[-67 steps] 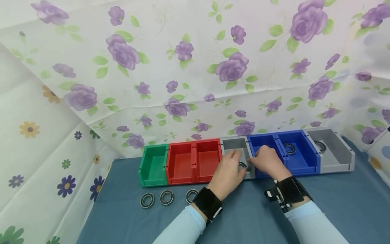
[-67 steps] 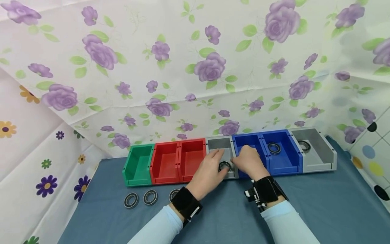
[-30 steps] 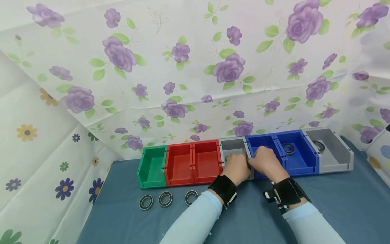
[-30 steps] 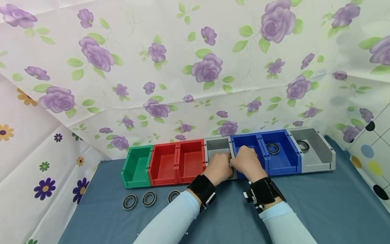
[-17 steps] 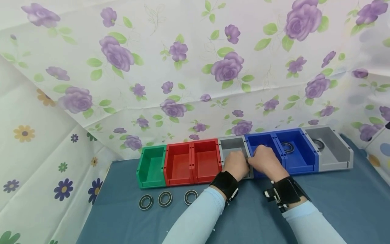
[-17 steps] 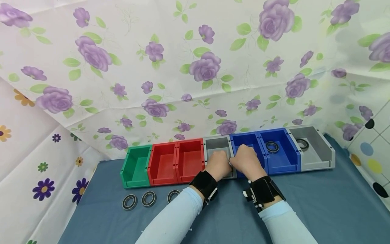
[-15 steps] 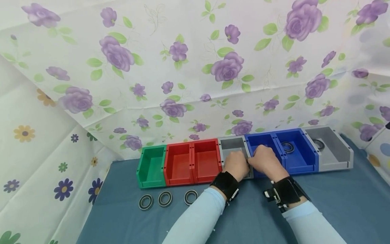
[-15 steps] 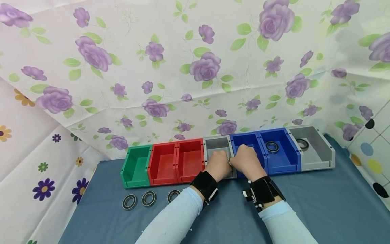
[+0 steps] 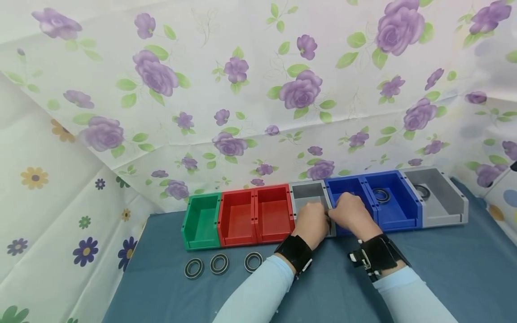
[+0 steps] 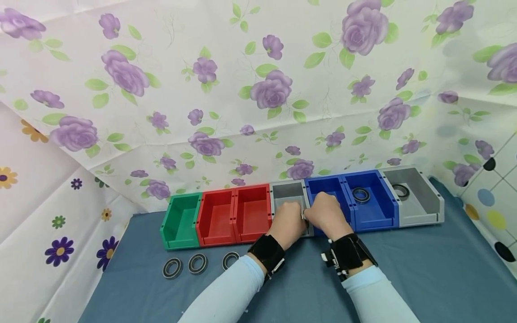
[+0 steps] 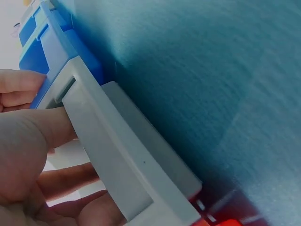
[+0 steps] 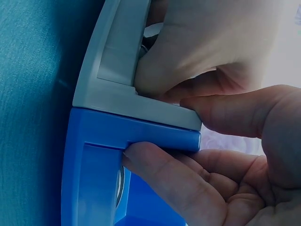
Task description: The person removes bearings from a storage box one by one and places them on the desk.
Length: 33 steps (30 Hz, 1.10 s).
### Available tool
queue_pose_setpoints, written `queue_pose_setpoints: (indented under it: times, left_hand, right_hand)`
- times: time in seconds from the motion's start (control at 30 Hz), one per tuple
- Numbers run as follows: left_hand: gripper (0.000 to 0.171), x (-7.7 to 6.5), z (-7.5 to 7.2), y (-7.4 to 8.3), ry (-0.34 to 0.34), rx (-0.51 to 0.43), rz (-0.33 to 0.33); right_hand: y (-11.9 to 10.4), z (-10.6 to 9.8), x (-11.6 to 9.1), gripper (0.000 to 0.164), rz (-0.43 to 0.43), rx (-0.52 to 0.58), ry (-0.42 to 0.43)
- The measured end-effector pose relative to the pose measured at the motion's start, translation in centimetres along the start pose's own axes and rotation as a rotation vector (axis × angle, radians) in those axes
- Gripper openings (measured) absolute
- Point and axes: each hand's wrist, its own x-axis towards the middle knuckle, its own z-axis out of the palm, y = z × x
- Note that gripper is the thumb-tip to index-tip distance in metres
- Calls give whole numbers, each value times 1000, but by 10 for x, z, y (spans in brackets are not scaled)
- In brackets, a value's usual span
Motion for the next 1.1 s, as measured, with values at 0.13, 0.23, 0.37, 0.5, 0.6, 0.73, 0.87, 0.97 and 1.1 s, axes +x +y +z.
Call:
queue_pose_setpoints:
  times: [0.13,0.23,0.37,0.5,0.6,0.73,0.87,0.97,1.1]
  left_hand:
    - [20,-5,-3,-3,18,-9,31]
    - [15,-9,-10,-4,67,6,68]
    - [7,-15,-22,-6,118,-7,93]
    - [16,-21,-34,-8,161,-37,99]
    - [31,-27,-43,-10,197,-86,95]
    - [45,-35,-55,-13,249,-178,93]
    - [46,-43,-68,-17,335,-218,119]
    - [44,-49,-78,-19,418,-224,151]
    - [44,-60,-92,-22,510,-259,168]
  right_hand:
    - [0,1,1,37,3,-7,-3]
    - [0,0,0,38,4,-11,4]
    - [0,-1,-1,40,6,-3,3]
    - [-1,0,-1,39,12,-1,-6]
    - [-1,1,-1,37,15,-2,-13]
    - [0,1,0,35,11,-9,-11]
    - [1,1,0,36,0,-15,0]
    - [0,1,0,38,-4,-16,4]
    - [-1,1,-1,39,-4,-10,6]
